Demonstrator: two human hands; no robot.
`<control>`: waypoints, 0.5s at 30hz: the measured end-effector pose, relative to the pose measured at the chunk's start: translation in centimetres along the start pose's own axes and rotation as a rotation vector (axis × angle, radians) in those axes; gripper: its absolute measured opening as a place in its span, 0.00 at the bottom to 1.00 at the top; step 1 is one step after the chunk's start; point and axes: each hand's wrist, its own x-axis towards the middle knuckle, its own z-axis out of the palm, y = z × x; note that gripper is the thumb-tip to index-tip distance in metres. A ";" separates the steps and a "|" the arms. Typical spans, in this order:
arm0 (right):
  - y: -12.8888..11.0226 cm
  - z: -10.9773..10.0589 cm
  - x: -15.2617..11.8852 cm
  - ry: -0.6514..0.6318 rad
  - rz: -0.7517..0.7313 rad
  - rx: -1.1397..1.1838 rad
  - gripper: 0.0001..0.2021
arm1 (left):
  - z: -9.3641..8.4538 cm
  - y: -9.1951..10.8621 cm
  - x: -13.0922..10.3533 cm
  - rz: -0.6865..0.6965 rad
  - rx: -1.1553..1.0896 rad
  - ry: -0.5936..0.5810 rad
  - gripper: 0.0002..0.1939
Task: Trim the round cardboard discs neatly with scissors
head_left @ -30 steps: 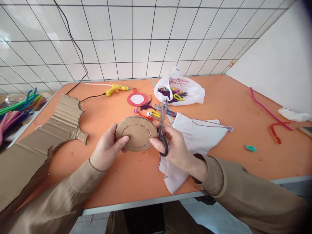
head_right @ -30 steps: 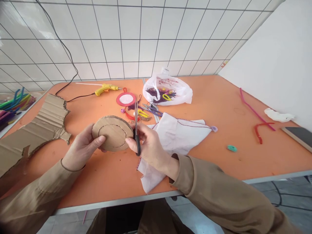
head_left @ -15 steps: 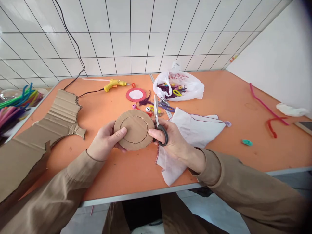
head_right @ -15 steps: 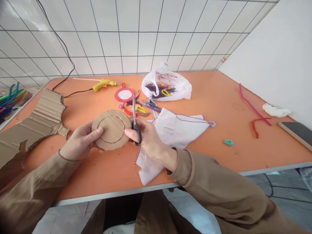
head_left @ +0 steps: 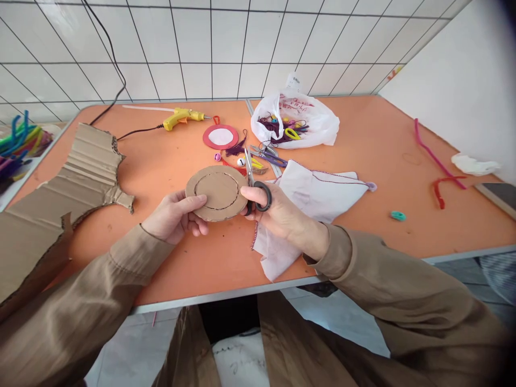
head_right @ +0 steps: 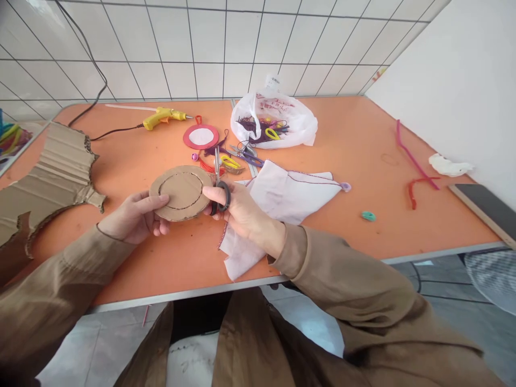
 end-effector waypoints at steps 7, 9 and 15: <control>-0.1 0.1 -0.1 -0.011 -0.040 -0.065 0.14 | -0.7 -0.2 0.1 0.017 0.026 -0.045 0.11; -0.1 0.2 -0.2 0.010 -0.083 -0.082 0.12 | -1.0 -0.3 0.2 0.059 0.044 -0.088 0.14; -0.2 0.5 -0.4 -0.004 -0.219 -0.090 0.13 | -0.7 -0.6 -0.1 0.124 0.042 -0.092 0.21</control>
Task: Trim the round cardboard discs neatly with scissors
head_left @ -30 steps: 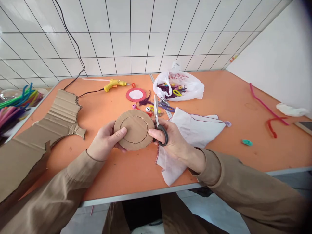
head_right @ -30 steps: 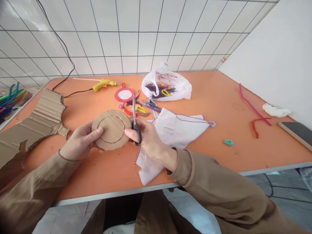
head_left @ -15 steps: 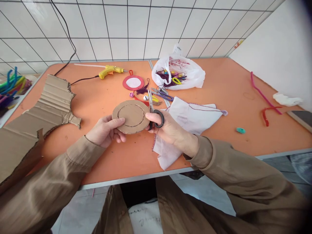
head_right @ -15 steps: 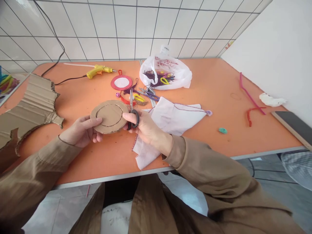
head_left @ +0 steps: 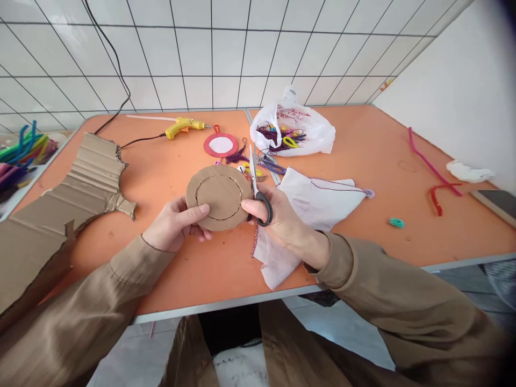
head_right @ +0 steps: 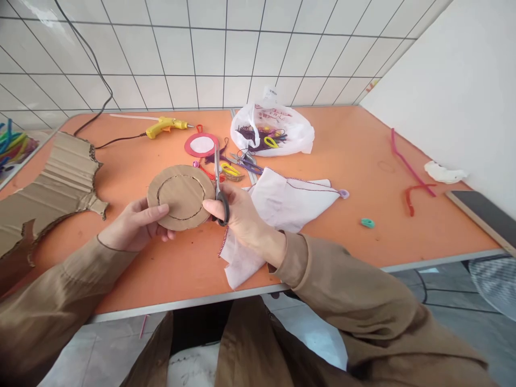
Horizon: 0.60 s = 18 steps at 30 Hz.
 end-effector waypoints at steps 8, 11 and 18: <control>0.0 0.1 0.0 0.030 -0.057 -0.137 0.14 | 0.8 0.0 -0.6 0.012 0.064 0.024 0.14; -0.2 0.2 -0.1 0.023 -0.035 -0.141 0.13 | 0.4 -0.2 -0.2 0.048 0.099 -0.006 0.14; -0.3 0.3 -0.2 -0.005 -0.030 -0.165 0.08 | 0.0 -0.3 0.2 0.062 0.137 -0.023 0.15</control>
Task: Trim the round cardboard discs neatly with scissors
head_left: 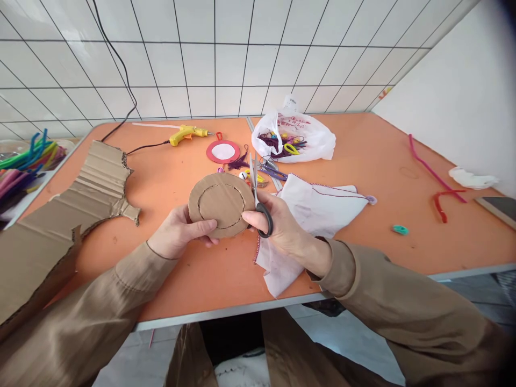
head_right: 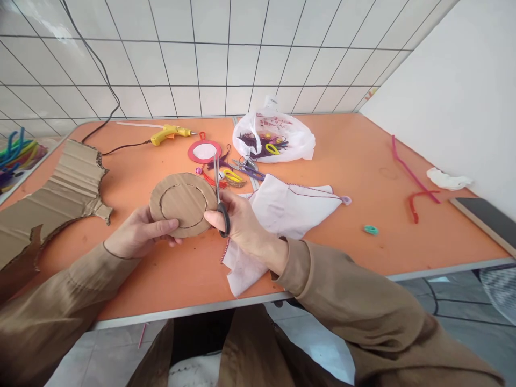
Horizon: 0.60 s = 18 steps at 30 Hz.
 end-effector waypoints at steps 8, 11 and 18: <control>0.1 0.0 -0.1 -0.045 0.033 0.039 0.10 | 0.0 0.5 -0.3 -0.039 0.003 0.023 0.13; 0.3 -0.1 -0.1 -0.013 0.024 0.016 0.12 | -0.7 0.8 -0.2 -0.049 0.012 0.042 0.15; 1.0 0.0 0.0 0.096 0.089 -0.005 0.13 | -2.6 2.9 -0.5 -0.137 0.295 0.125 0.16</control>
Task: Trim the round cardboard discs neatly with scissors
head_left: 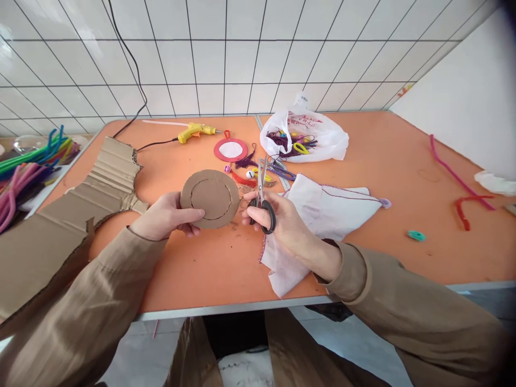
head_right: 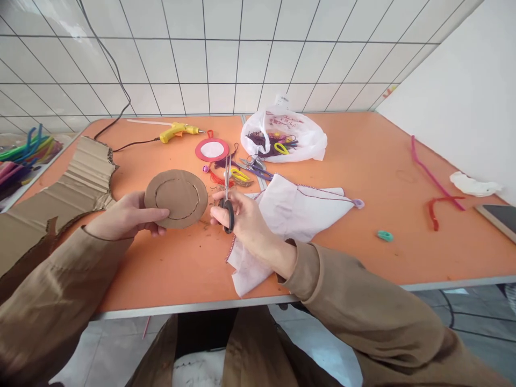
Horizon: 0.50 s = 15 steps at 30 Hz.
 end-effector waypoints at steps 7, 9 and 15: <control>0.0 0.0 -0.4 -0.052 -0.011 0.001 0.14 | -0.3 -0.5 0.3 0.044 0.729 0.350 0.32; -0.1 0.1 -0.4 -0.053 -0.011 -0.007 0.13 | -0.1 -0.8 0.4 0.050 0.905 0.382 0.28; -0.4 0.3 -0.4 -0.040 -0.014 -0.026 0.12 | 1.6 -0.9 0.2 0.012 1.121 0.484 0.33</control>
